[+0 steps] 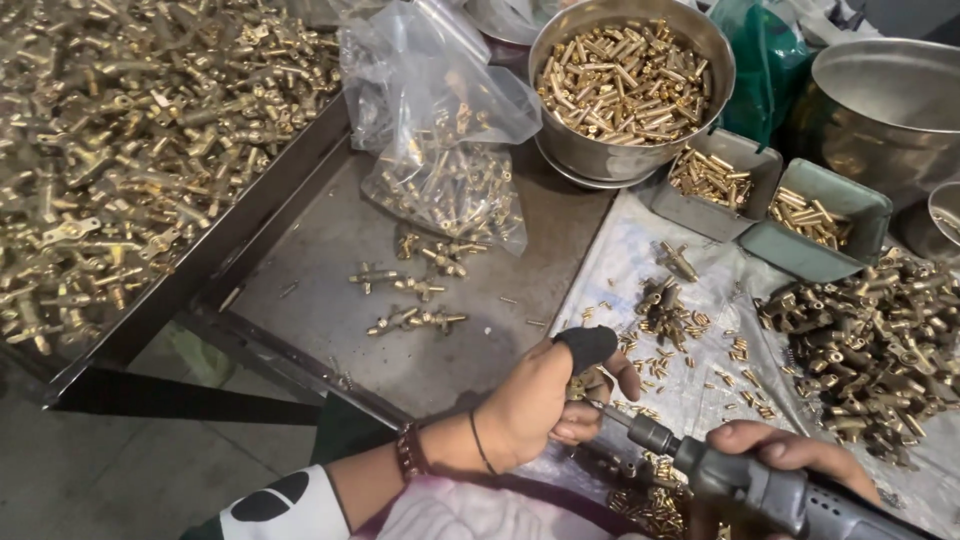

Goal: Assembling small brass components using a pneumatic screwdriver in an industrial workshop.

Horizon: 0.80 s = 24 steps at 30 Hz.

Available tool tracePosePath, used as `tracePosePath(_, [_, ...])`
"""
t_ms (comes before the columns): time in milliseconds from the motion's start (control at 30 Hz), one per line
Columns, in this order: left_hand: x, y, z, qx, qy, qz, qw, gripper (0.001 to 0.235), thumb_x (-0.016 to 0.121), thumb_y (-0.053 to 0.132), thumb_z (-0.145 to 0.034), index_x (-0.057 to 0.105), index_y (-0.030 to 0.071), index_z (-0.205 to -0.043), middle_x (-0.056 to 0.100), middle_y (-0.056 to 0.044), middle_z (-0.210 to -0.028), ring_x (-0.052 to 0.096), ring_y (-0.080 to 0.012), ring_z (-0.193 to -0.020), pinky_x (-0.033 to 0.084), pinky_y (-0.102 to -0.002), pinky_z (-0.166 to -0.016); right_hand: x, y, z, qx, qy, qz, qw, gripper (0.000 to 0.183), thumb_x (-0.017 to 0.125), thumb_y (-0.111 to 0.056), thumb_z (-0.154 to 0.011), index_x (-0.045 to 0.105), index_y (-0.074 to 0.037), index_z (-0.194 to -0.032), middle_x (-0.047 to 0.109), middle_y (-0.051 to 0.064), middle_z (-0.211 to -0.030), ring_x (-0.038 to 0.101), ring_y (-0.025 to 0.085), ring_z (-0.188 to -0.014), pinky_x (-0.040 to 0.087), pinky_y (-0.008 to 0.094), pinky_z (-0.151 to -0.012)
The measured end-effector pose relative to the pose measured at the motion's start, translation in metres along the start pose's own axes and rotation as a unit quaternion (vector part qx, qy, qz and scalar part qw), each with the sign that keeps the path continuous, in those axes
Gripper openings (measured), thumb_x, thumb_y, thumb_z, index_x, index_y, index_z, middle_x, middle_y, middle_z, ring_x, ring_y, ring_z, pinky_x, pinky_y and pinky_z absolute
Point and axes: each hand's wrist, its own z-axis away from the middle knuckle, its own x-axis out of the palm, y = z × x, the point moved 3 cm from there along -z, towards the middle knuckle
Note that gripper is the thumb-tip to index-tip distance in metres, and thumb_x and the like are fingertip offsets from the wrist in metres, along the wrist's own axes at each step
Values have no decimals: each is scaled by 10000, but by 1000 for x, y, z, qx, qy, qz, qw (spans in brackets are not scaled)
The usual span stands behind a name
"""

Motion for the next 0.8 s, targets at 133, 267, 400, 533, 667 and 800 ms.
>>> tracePosePath(133, [-2,-1,8,21,-7,-10,1000,298,522,279,-1026,647,45,-890,591,-22,-775,329,-67,-459,259,-229,-392,7,3,0,-11,3,-2,1000,473,800,-51,-891,561,25,-1293,558,376,-1287,745,510,-793,653,532,-577])
tracePosePath(267, [2,2,15,89,-22,-85,992,300,512,233,-1041,684,7,-946,471,-10,-733,362,-74,-480,292,-236,-414,29,3,-5,-8,55,-117,992,500,796,-46,-883,575,63,-1318,540,384,-1315,717,463,-669,660,470,-478])
tracePosePath(400, [6,5,22,125,-17,-128,984,275,454,162,-1003,691,24,-983,463,3,-763,399,-58,-554,342,-213,-487,36,0,-4,-9,60,-162,985,509,784,-71,-884,566,39,-1330,525,351,-1346,697,416,-645,620,433,-505])
tracePosePath(533, [10,5,24,127,-3,-174,977,291,400,87,-944,684,65,-1002,547,48,-866,456,-26,-683,404,-186,-568,22,6,2,-16,76,-123,989,511,792,-87,-869,579,41,-1316,524,343,-1343,681,409,-637,599,431,-485])
tracePosePath(667, [5,-1,23,127,-24,-171,977,286,405,70,-974,686,46,-1021,487,18,-825,409,-34,-648,351,-189,-536,22,5,6,-19,74,-108,991,512,803,-98,-859,590,65,-1296,528,361,-1320,678,425,-633,593,424,-461])
tracePosePath(800, [1,7,22,121,-46,-182,975,298,397,54,-968,691,51,-1013,552,8,-869,415,-36,-614,339,-188,-523,29,5,1,-9,112,-125,986,530,803,-105,-855,571,55,-1304,526,345,-1327,675,398,-667,594,420,-489])
